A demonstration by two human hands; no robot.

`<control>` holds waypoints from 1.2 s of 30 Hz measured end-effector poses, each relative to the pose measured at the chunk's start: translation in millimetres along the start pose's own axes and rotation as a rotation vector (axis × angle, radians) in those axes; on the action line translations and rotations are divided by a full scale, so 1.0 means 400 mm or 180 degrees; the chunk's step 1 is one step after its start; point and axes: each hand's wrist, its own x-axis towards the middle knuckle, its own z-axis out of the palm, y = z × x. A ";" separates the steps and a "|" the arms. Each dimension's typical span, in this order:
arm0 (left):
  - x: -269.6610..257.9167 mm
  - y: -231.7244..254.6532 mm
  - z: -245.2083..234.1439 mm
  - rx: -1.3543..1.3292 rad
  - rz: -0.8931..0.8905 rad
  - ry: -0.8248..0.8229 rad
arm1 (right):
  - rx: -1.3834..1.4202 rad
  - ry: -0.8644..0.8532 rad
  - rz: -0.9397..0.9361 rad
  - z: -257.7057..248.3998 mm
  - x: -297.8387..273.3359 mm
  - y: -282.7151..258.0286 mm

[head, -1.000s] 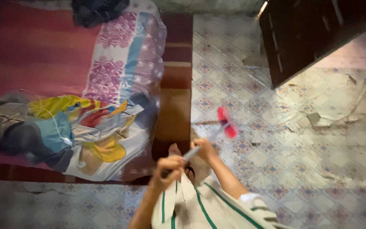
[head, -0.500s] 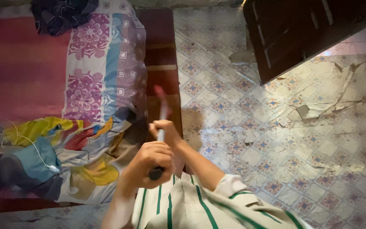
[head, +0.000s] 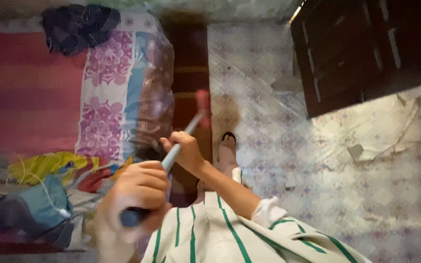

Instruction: The person sweeps the tiled floor using a broom, picks up a rug to shake it outside over a concrete ledge, and continues sweeping the floor in the hallway and room.

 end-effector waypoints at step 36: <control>0.697 -0.616 0.007 -0.0119 -0.0776 0.0549 | -0.0161 -0.0657 0.0184 -0.287 0.614 0.629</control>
